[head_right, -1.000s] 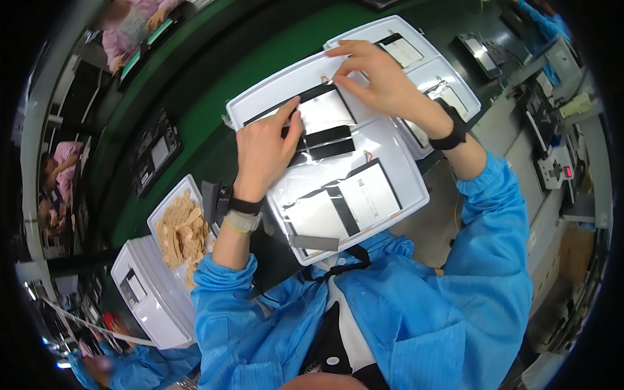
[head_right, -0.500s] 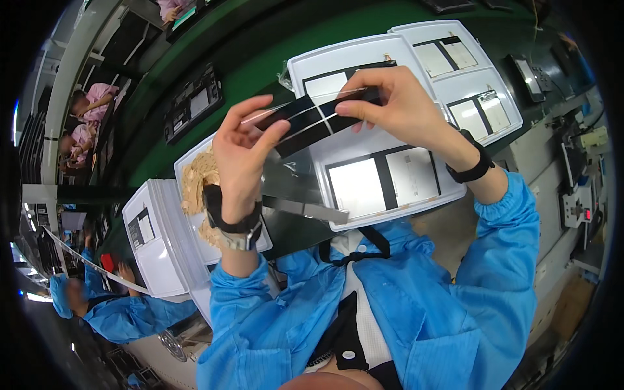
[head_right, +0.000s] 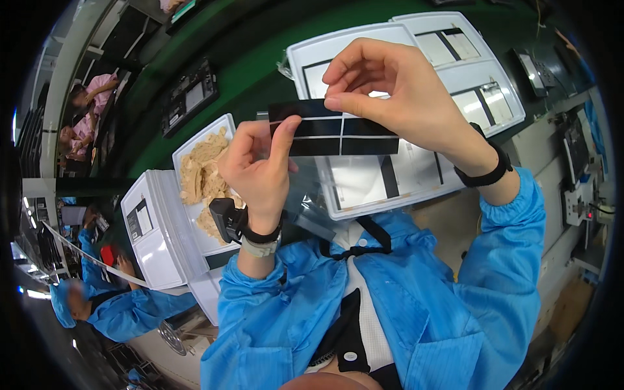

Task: The person applies adhesive strips to the back of electronic devices and places them into white trays.

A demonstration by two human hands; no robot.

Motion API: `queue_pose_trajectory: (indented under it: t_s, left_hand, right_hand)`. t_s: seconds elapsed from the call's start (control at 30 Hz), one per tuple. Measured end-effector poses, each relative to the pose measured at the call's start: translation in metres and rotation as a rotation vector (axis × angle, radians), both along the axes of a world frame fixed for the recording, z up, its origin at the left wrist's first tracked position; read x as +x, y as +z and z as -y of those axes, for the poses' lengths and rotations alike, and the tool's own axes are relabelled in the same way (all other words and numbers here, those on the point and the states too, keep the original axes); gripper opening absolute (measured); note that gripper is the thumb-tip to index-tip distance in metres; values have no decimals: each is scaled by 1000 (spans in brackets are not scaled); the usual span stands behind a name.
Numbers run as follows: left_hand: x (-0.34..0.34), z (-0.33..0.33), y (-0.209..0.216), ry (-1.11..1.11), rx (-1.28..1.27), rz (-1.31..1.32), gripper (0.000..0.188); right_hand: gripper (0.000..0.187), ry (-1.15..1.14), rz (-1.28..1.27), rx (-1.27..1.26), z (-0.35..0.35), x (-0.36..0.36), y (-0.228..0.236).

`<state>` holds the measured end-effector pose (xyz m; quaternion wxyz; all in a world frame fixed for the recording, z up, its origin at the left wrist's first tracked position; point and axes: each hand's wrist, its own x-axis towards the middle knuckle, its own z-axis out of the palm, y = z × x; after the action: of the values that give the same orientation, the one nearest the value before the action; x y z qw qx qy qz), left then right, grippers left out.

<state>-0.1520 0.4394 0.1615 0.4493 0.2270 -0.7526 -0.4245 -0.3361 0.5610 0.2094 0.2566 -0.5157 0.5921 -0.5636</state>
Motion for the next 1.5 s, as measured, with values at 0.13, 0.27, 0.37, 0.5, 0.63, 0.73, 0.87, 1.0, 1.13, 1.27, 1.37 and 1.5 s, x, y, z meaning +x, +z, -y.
queue_pose_trajectory:
  t_s: [0.13,0.27,0.37,0.5,0.63,0.73,0.87,1.0,1.13,1.27,1.37,1.5]
  left_hand:
    - [-17,-15,-4,-2,73,-2,28]
    - [-21,-27,10,-240,341,207,22]
    - [-15,-31,19,-507,405,465,11]
    - [-30,-47,-12,-632,-218,658,23]
    - [-36,-57,-43,-516,-428,529,30]
    - [-33,-55,-51,-506,-469,477,33]
    - [-31,-52,-52,-512,-465,491,33]
    - [-32,-52,-51,-521,-460,495,38]
    - [-34,-53,-52,-518,-554,526,48]
    - [-36,-56,-52,-506,-626,560,49]
    - [-38,-58,-52,-500,-637,574,50]
    - [-39,-60,-53,-489,-649,564,50]
  right_hand:
    - [16,-77,55,-16,-22,-7,-5]
    - [23,-175,-29,14,-63,-36,-4]
    - [61,-269,214,241,-94,-57,-4]
    - [33,-121,-121,395,-101,-67,-31]
    - [32,-91,-25,457,-98,-64,-58]
    - [34,-114,-63,475,-93,-63,-67]
    - [37,-133,-78,476,-89,-61,-68]
    - [40,-145,-123,524,-88,-60,-67]
    - [40,-148,-106,546,-89,-62,-68]
    - [40,-156,-135,488,-90,-63,-70]
    - [41,-168,-173,497,-90,-63,-70]
    - [41,-170,-262,478,-90,-63,-67]
